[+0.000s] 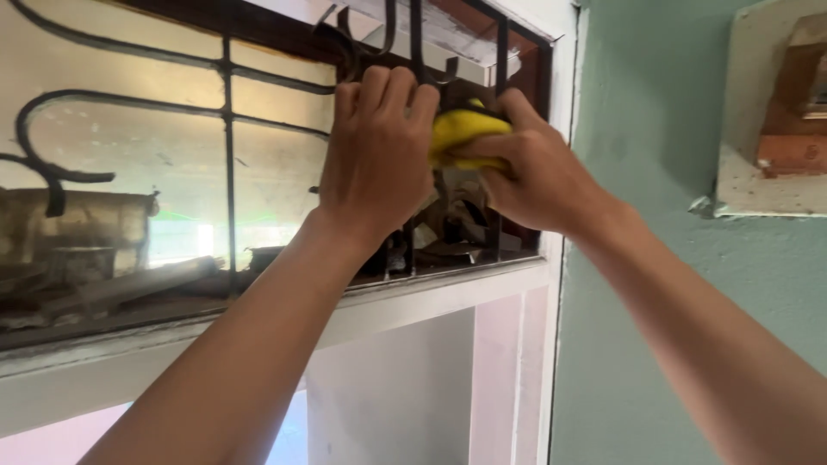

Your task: Cleaning a window grille and frame with a cloth and brush.

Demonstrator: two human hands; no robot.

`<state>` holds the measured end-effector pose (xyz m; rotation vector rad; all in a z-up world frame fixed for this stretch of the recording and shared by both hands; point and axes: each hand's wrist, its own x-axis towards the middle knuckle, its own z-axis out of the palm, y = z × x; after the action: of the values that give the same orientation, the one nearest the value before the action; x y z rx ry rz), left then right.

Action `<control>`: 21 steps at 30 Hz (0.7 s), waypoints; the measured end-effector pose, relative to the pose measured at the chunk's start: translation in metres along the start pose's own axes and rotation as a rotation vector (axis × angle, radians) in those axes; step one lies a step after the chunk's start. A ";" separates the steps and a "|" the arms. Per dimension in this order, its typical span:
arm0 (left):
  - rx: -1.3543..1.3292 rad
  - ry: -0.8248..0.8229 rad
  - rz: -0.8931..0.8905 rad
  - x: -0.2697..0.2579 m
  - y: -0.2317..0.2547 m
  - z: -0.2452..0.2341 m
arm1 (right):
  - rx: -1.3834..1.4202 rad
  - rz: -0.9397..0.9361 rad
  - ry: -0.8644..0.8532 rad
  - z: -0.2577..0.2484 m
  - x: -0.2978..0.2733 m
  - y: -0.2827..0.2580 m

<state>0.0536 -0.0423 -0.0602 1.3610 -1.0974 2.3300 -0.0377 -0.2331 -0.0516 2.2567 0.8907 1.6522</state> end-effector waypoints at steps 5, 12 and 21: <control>-0.038 -0.039 0.020 0.002 0.001 -0.004 | -0.133 -0.057 -0.049 0.021 0.006 0.000; 0.034 -0.202 -0.054 0.015 0.009 -0.015 | -0.153 -0.134 0.053 0.021 -0.005 0.004; 0.113 -0.263 -0.082 0.018 0.014 -0.021 | -0.076 0.084 0.026 0.020 0.001 -0.008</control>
<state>0.0228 -0.0403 -0.0581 1.7596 -0.9674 2.2311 -0.0218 -0.2231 -0.0620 2.2549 0.7353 1.7239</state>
